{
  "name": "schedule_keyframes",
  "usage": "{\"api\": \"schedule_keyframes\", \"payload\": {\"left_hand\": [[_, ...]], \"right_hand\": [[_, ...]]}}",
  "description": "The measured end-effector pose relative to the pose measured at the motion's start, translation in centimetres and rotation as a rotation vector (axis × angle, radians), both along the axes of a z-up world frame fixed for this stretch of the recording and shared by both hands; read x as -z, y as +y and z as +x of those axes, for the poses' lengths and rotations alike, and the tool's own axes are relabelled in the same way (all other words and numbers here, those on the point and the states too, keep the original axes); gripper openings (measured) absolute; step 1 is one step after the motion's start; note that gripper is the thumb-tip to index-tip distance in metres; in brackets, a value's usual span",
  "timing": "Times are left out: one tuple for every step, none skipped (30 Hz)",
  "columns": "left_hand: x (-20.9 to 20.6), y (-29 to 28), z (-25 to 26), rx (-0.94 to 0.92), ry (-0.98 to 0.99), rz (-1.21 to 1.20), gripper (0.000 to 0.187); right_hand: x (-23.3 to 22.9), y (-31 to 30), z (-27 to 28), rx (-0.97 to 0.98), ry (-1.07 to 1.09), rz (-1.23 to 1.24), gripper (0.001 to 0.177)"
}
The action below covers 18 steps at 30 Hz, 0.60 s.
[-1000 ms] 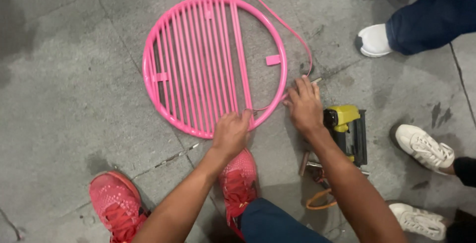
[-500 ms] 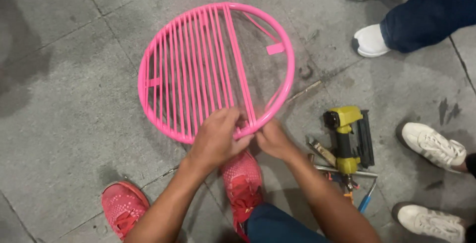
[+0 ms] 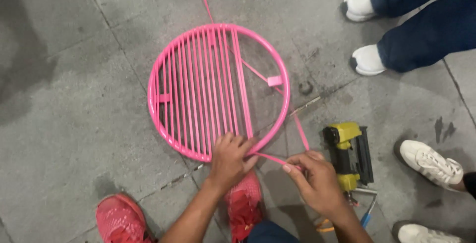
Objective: Repairing or weaving a pink circular chair frame using pink plastic cord, a pneumatic staple gun, and a utility knife.
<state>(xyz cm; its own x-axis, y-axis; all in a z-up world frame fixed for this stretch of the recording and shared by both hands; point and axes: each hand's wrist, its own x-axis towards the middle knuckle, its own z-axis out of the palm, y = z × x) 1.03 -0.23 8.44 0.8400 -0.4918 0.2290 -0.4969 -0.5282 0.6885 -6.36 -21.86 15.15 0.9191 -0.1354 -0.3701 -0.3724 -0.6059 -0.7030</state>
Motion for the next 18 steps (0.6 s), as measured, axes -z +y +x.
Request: {"api": "schedule_keyframes", "payload": {"left_hand": [[0.7, -0.4, -0.3, -0.005, -0.003, -0.001, 0.040], [1.4, -0.7, -0.5, -0.010, -0.006, -0.001, 0.028], [1.8, -0.9, -0.4, -0.011, 0.001, 0.002, 0.028], [2.2, -1.2, -0.2, 0.014, -0.013, -0.032, 0.022], [2.6, -1.4, 0.0, 0.040, -0.026, -0.064, 0.016], [2.3, -1.5, 0.3, 0.039, -0.018, -0.061, 0.016], [2.1, -1.6, 0.9, 0.019, 0.094, -0.091, 0.014], [1.8, -1.7, 1.5, -0.001, 0.207, -0.121, 0.020], [1.7, -1.7, 2.0, -0.001, 0.206, -0.117, 0.020], [1.6, -1.7, 2.6, 0.002, 0.236, -0.138, 0.023], [1.5, -1.7, 2.5, 0.010, 0.283, -0.157, 0.026], [1.3, -1.5, 2.3, 0.014, 0.298, -0.151, 0.026], [1.1, -1.5, 2.8, 0.014, 0.325, -0.197, 0.026], [0.9, -1.5, 3.3, 0.014, 0.352, -0.244, 0.027], [0.7, -1.3, 3.7, 0.006, 0.347, -0.242, 0.027], [0.5, -1.1, 4.1, 0.016, 0.356, -0.253, 0.027], [0.2, -0.6, 4.1, 0.020, 0.377, -0.262, 0.028], [0.0, -0.2, 3.5, 0.007, 0.382, -0.256, 0.028]], "right_hand": [[-0.5, 0.0, 0.7, -0.073, -0.175, -0.072, 0.015], [-0.9, 0.1, 1.5, -0.145, -0.349, -0.146, 0.013], [-1.6, 0.7, 1.6, -0.146, -0.342, -0.142, 0.013], [-2.4, 1.4, 1.8, -0.109, -0.479, -0.205, 0.013], [-3.1, 2.1, 2.0, -0.070, -0.614, -0.268, 0.013], [-2.2, 2.0, 1.0, -0.070, -0.606, -0.264, 0.013], [-1.1, 1.8, 0.2, 0.056, -0.653, -0.251, 0.013], [-0.2, 1.6, -0.6, 0.184, -0.698, -0.238, 0.013], [2.4, 1.3, -0.4, 0.186, -0.699, -0.234, 0.013], [5.0, 0.9, -0.2, 0.178, -0.615, -0.226, 0.015], [7.5, 0.7, -0.8, 0.174, -0.514, -0.218, 0.017], [7.2, 1.1, -0.3, 0.180, -0.498, -0.215, 0.017], [7.0, 1.3, 1.0, 0.043, -0.509, -0.253, 0.029], [6.8, 1.4, 2.2, -0.095, -0.518, -0.290, 0.042], [5.7, 1.2, 3.5, -0.101, -0.524, -0.285, 0.042], [4.7, 1.0, 4.7, -0.212, -0.613, -0.325, 0.052], [3.6, 1.1, 5.6, -0.327, -0.691, -0.357, 0.063], [3.2, 1.2, 6.1, -0.336, -0.688, -0.345, 0.063]]}}
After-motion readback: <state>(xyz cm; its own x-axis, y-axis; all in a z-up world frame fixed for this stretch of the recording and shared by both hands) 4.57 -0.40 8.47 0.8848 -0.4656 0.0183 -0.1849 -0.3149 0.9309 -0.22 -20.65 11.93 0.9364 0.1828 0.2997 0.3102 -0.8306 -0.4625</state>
